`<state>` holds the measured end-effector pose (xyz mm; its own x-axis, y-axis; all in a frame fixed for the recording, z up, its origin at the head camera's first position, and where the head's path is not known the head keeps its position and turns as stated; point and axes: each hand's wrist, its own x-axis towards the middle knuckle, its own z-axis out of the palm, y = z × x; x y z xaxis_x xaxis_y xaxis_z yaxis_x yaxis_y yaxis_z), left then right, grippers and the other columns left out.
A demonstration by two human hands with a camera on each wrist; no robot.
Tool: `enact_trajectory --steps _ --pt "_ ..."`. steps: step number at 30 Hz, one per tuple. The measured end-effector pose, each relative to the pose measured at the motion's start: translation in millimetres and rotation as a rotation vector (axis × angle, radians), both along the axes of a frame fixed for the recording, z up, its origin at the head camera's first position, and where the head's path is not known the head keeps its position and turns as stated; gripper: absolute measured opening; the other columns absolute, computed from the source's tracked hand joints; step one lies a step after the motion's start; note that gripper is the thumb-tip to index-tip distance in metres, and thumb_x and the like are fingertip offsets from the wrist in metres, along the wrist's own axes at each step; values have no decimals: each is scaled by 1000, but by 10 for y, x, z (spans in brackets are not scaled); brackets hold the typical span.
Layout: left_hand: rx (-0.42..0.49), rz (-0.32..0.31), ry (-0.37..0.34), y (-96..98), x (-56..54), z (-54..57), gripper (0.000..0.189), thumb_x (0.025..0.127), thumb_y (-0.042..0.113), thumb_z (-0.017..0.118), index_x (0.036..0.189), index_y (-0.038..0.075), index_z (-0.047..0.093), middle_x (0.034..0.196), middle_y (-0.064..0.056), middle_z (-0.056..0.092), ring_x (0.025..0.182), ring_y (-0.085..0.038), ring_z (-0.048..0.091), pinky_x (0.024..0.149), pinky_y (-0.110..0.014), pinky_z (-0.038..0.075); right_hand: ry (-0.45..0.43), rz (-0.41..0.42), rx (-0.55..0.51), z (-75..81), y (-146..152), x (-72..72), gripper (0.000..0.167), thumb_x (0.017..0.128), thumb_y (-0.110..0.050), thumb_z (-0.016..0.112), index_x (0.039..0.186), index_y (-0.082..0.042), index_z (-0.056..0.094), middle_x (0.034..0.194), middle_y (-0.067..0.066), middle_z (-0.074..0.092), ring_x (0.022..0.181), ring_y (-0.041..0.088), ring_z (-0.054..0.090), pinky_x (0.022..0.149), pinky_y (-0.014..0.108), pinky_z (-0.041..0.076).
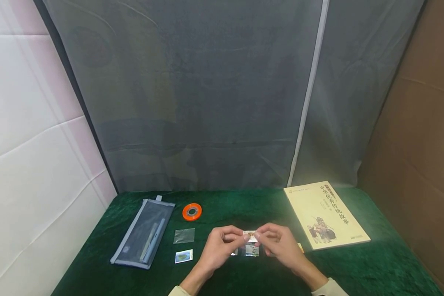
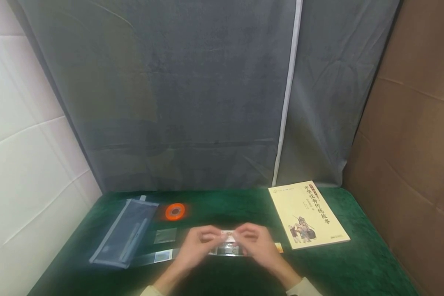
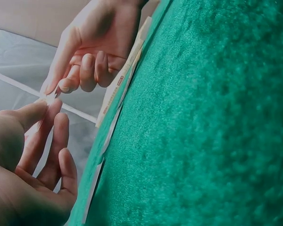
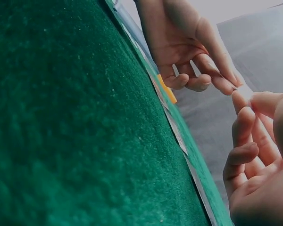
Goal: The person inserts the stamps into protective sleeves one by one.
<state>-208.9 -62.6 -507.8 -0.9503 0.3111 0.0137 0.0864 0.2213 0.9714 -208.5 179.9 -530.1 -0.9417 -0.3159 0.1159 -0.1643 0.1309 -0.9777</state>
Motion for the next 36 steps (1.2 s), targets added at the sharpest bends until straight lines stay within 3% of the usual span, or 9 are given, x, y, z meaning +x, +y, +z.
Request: enact_trajectory --steps 15,24,36 --pt "22 6 6 15 7 6 23 97 37 82 105 15 81 101 -8 85 89 -12 75 75 -28 54 30 27 17 22 -3 4 15 107 -23 70 111 -10 76 89 25 77 58 4 56 54 21 45" --pt "46 -1 5 28 4 6 21 98 36 82 104 16 82 100 -11 85 87 -17 75 72 -26 53 83 47 11 18 -11 7 13 108 -18 68 112 -8 75 93 22 79 59 4 58 59 26 51" --pt "37 -1 8 48 22 20 23 98 37 82 105 15 82 97 -7 85 88 -11 74 73 -26 53 49 50 7 34 -20 25 12 108 -22 69 112 -12 76 92 24 77 60 5 57 59 25 49"
